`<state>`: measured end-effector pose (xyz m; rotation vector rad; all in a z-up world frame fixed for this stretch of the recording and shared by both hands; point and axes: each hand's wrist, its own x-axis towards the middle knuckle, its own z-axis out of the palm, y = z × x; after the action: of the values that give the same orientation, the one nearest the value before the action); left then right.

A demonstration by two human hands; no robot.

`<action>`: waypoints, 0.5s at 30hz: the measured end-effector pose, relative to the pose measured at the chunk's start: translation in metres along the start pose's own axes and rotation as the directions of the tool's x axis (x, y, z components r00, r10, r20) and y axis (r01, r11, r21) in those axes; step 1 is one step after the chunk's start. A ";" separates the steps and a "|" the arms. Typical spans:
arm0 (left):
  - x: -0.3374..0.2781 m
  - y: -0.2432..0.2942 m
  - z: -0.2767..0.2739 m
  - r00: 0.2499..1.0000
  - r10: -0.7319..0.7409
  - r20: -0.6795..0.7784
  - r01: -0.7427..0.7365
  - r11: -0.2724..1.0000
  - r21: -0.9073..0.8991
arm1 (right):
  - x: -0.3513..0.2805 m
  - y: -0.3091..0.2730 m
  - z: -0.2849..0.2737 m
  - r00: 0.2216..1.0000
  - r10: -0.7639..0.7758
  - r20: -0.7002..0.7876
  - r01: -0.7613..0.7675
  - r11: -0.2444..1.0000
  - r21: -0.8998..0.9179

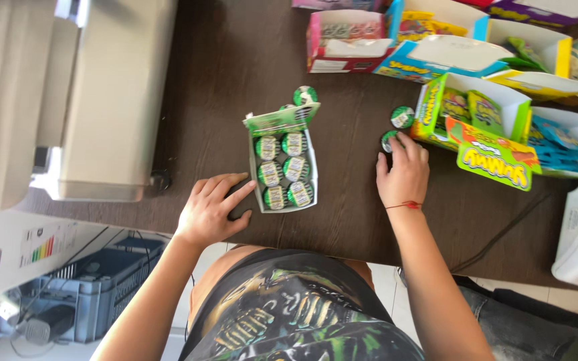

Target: The person picks up candy pieces from a pile on the counter and places them into a small green box one by one.

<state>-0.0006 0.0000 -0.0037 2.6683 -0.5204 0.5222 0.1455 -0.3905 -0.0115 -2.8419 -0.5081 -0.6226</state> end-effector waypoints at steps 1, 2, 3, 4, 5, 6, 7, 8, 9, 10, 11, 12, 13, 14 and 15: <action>0.000 0.000 0.000 1.000 -0.001 -0.009 0.001 1.000 0.007 | -0.003 0.006 0.003 0.999 -0.028 -0.046 0.027 0.999 -0.039; 0.000 0.000 0.001 1.000 0.011 -0.006 -0.011 1.000 0.002 | -0.004 0.007 0.004 0.999 -0.018 -0.049 0.016 0.999 -0.045; 0.000 0.000 0.001 1.000 0.005 -0.004 -0.005 1.000 0.010 | -0.006 0.009 0.005 0.995 -0.039 -0.091 0.035 0.998 -0.048; 0.001 -0.001 0.001 1.000 0.000 -0.002 0.000 1.000 0.018 | -0.007 0.011 0.005 0.989 -0.060 -0.133 0.054 0.997 -0.051; 0.001 0.001 0.002 1.000 0.013 0.000 -0.013 1.000 0.013 | -0.010 0.014 0.005 0.990 -0.049 -0.135 0.042 0.997 -0.058; 0.001 0.001 0.002 1.000 0.011 -0.004 -0.011 0.999 0.038 | -0.011 0.017 0.006 0.981 -0.012 -0.193 0.020 0.999 0.036; 0.002 0.001 0.003 1.000 0.010 -0.008 -0.010 0.998 0.062 | -0.012 0.020 0.007 0.968 0.028 -0.248 0.004 0.991 0.130; 0.003 0.001 0.002 1.000 0.020 -0.004 -0.019 0.998 0.059 | -0.020 0.022 0.012 0.968 0.037 -0.250 -0.006 0.992 0.127; 0.004 0.002 0.002 1.000 0.021 -0.011 -0.021 0.998 0.061 | -0.027 0.024 0.017 0.919 0.350 -0.181 -0.256 0.880 0.399; 0.005 0.003 0.002 1.000 0.022 -0.019 -0.021 0.998 0.063 | -0.035 0.026 0.021 0.795 0.606 -0.033 -0.461 0.637 0.618; 0.006 0.003 0.002 0.999 0.030 -0.015 -0.029 0.998 0.060 | -0.032 0.018 0.014 0.789 0.613 -0.035 -0.466 0.635 0.616; 0.006 0.003 0.002 0.999 0.035 -0.015 -0.034 0.997 0.069 | -0.030 0.009 0.007 0.660 0.732 0.169 -0.554 0.322 0.768; 0.007 0.003 0.001 0.999 0.040 -0.015 -0.038 0.996 0.079 | -0.028 0.001 -0.001 0.520 0.756 0.397 -0.576 -0.033 0.817; 0.007 0.004 0.002 0.999 0.045 -0.011 -0.044 0.996 0.076 | -0.030 -0.001 -0.003 0.515 0.761 0.396 -0.576 -0.035 0.817; 0.007 0.005 0.002 0.999 0.049 -0.015 -0.048 0.995 0.085 | -0.032 -0.004 -0.006 0.488 0.750 0.447 -0.574 -0.109 0.811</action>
<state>0.0038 -0.0067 -0.0010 2.7346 -0.5711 0.5934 0.1142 -0.3975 -0.0201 -1.4462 0.5695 -0.1634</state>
